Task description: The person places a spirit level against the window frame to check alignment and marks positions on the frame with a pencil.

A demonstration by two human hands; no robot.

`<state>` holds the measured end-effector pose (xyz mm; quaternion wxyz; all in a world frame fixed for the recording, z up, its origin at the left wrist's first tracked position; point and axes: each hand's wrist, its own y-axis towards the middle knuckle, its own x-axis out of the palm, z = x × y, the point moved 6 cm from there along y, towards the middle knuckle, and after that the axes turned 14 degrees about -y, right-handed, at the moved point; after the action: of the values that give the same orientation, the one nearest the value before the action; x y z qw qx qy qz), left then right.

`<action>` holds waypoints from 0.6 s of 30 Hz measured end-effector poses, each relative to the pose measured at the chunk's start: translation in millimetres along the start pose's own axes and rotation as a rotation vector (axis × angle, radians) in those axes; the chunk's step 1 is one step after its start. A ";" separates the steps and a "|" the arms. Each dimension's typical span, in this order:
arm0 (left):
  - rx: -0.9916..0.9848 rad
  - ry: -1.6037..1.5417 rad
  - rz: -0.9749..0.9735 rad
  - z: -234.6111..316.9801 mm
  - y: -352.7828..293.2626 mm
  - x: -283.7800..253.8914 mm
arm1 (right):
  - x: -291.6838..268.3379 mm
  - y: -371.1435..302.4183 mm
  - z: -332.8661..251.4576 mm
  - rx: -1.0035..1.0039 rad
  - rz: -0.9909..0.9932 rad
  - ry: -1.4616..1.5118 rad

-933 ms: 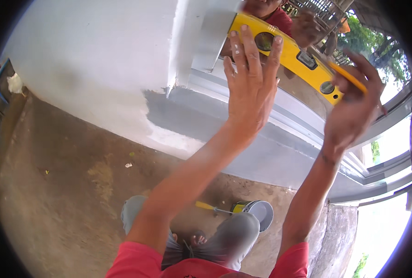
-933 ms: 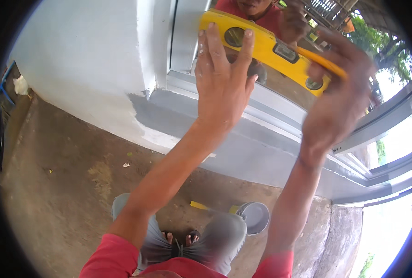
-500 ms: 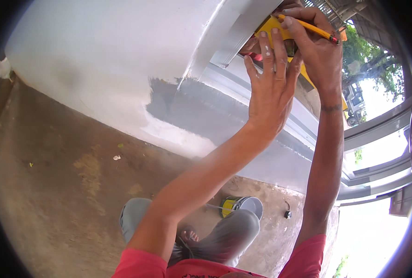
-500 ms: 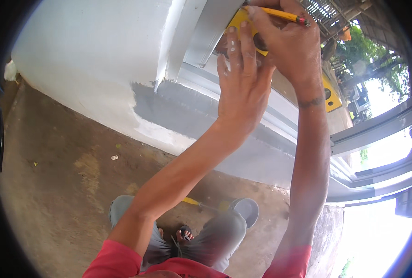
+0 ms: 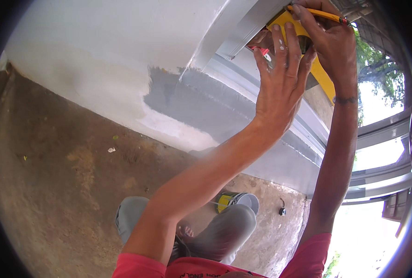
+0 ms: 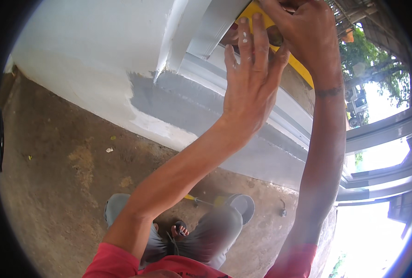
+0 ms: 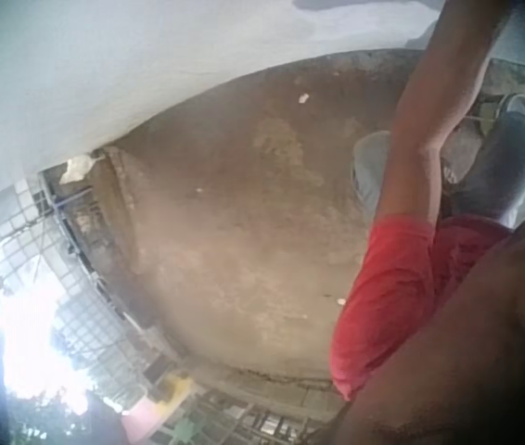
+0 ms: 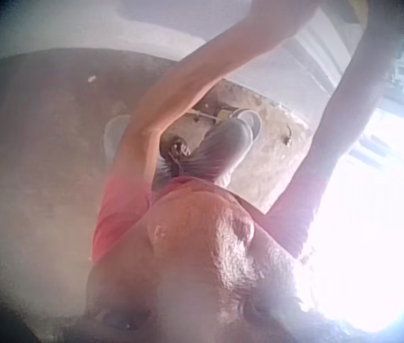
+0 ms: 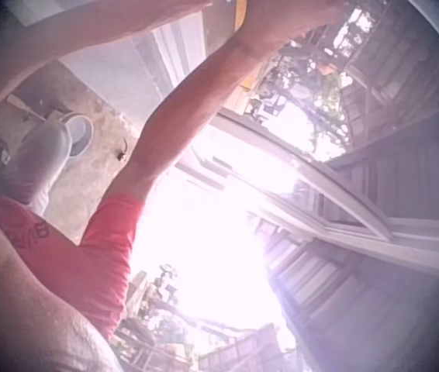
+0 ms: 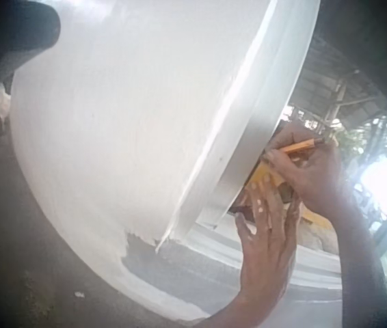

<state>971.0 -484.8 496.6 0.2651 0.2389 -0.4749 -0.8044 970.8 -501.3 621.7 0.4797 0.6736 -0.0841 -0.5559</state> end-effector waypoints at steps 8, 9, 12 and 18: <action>-0.022 0.043 -0.006 1.9 0.9 -1.0 | 6.5 -1.8 4.0 0.165 -0.059 -0.079; -0.019 0.052 -0.011 2.3 1.1 -1.2 | 5.4 -1.2 3.7 0.097 -0.012 -0.113; -0.017 0.054 -0.022 1.8 1.0 -2.1 | 4.5 -0.6 6.1 0.028 0.023 -0.115; -0.024 0.068 -0.043 4.7 2.0 -2.2 | 2.3 -3.0 10.5 0.059 0.027 0.061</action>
<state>970.0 -481.2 500.7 0.2668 0.2732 -0.4507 -0.8069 961.6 -507.0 618.8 0.4695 0.7028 -0.0951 -0.5259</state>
